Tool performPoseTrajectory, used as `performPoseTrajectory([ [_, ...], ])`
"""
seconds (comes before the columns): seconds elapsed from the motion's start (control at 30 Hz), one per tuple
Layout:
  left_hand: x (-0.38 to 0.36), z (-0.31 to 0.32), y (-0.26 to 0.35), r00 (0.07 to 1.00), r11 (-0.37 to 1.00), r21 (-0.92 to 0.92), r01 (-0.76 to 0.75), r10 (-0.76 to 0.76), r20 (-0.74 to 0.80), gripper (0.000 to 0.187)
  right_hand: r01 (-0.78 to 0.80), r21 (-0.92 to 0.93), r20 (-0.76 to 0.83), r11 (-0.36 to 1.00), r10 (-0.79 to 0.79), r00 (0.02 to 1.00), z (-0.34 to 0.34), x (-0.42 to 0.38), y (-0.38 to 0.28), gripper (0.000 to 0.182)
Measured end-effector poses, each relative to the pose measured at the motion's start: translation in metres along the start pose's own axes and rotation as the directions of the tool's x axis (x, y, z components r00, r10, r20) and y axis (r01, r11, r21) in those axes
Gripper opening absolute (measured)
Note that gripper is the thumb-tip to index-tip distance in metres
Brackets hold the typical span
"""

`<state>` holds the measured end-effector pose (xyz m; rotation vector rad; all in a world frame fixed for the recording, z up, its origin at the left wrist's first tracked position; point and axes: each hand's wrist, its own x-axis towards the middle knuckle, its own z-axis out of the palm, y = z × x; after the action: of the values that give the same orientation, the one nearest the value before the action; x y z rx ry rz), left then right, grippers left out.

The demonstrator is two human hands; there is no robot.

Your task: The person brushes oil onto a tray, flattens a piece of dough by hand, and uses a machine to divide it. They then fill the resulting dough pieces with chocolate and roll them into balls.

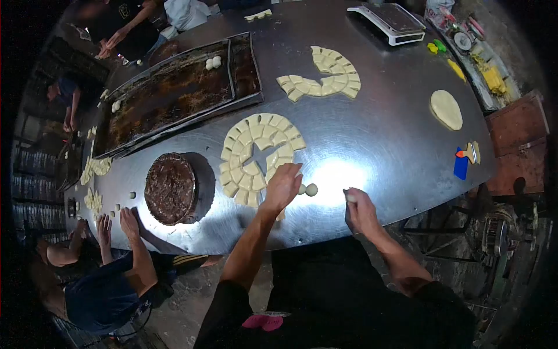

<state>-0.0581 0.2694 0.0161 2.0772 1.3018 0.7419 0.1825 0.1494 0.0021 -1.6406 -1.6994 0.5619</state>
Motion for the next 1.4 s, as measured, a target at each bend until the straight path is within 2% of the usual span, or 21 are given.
performPoseTrajectory([
  [0.03,0.003,-0.001,0.000,0.995,0.996,0.060,-0.061,0.057,0.077,0.032,-0.160,0.039,0.007,0.986,0.160,0.987,-0.006,0.002,-0.011,0.044],
  [0.07,0.005,-0.003,-0.001,0.981,0.985,0.116,-0.128,0.108,0.161,0.035,-0.164,0.038,0.006,0.986,0.164,0.986,-0.004,0.011,-0.024,0.044],
  [0.13,0.008,-0.006,-0.003,0.974,0.990,0.119,-0.081,0.054,0.219,0.042,-0.366,0.416,0.054,0.832,0.379,0.924,0.010,0.054,-0.061,0.054],
  [0.2,0.008,-0.003,-0.011,0.962,0.997,-0.033,-0.072,0.078,0.260,0.046,-0.255,0.367,0.068,0.894,0.248,0.966,0.049,0.074,-0.055,0.055],
  [0.23,0.006,-0.004,-0.011,0.960,0.993,-0.041,-0.110,0.117,0.255,0.050,-0.018,0.137,0.043,0.990,0.012,0.999,0.061,0.082,-0.053,0.053],
  [0.33,0.001,-0.014,-0.005,0.974,0.990,-0.020,-0.142,0.143,0.178,0.053,0.096,0.128,0.044,0.987,-0.102,0.994,0.073,0.082,-0.058,0.054],
  [0.43,0.001,-0.006,-0.017,0.955,0.990,-0.125,-0.062,0.095,0.282,0.054,-0.294,0.230,0.207,0.928,0.248,0.946,0.056,0.079,-0.064,0.050],
  [0.6,0.000,-0.004,-0.013,0.929,0.999,-0.032,-0.017,0.028,0.368,0.070,-0.109,0.190,0.171,0.976,0.076,0.982,0.062,0.076,-0.057,0.057],
  [0.67,-0.007,-0.016,-0.014,0.945,0.988,-0.070,-0.138,0.152,0.290,0.076,0.011,0.111,0.354,0.994,-0.050,0.934,0.035,0.078,-0.069,0.065],
  [0.73,-0.012,-0.011,-0.014,0.918,0.991,-0.103,-0.083,0.117,0.379,0.082,0.040,0.088,0.431,0.995,-0.074,0.899,0.034,0.070,-0.063,0.074],
  [0.8,-0.012,0.002,-0.009,0.943,0.983,-0.172,-0.071,0.122,0.311,0.082,0.085,0.098,0.317,0.992,-0.112,0.942,0.045,0.063,-0.055,0.079],
  [0.83,-0.013,0.003,0.001,0.946,0.973,-0.225,0.053,0.024,0.323,0.082,0.086,0.101,0.319,0.991,-0.114,0.941,0.044,0.059,-0.056,0.079],
  [0.9,-0.020,0.008,0.009,0.944,0.951,-0.294,0.097,0.006,0.329,0.080,-0.013,0.126,0.253,0.992,-0.020,0.967,0.039,0.051,-0.060,0.079],
  [1.0,-0.035,0.021,0.013,0.922,0.913,-0.360,0.194,-0.044,0.385,0.082,0.042,0.036,0.309,0.998,-0.051,0.950,0.034,0.033,-0.054,0.078],
  [1.1,-0.039,0.003,0.016,0.953,0.918,-0.383,0.105,0.017,0.302,0.088,0.058,-0.112,0.490,0.992,0.004,0.872,0.018,0.065,-0.069,0.076],
  [1.13,-0.042,-0.011,0.015,0.983,0.985,-0.156,-0.075,0.099,0.153,0.086,0.076,-0.221,0.579,0.972,0.068,0.813,0.011,0.073,-0.081,0.076],
  [1.2,-0.057,-0.030,0.004,0.953,0.915,-0.268,0.302,-0.284,0.104,0.077,0.206,-0.351,0.444,0.914,-0.031,0.896,0.026,0.081,-0.094,0.074],
  [1.23,-0.067,-0.039,-0.002,0.951,0.914,-0.264,0.309,-0.295,0.093,0.077,0.260,-0.382,0.402,0.887,-0.094,0.911,0.044,0.082,-0.094,0.073],
  [1.3,-0.092,-0.045,-0.011,0.918,0.918,-0.006,0.396,-0.396,0.005,0.057,0.319,-0.412,0.369,0.854,-0.163,0.915,0.069,0.075,-0.082,0.072],
  [1.33,-0.107,-0.035,-0.018,0.916,0.916,-0.008,0.401,-0.401,-0.003,0.057,0.318,-0.383,0.391,0.867,-0.160,0.906,0.079,0.070,-0.073,0.070],
  [1.4,-0.133,-0.013,-0.038,0.968,0.962,0.193,0.195,-0.157,-0.197,0.038,0.323,-0.350,0.411,0.879,-0.166,0.896,0.078,0.073,-0.063,0.069],
])
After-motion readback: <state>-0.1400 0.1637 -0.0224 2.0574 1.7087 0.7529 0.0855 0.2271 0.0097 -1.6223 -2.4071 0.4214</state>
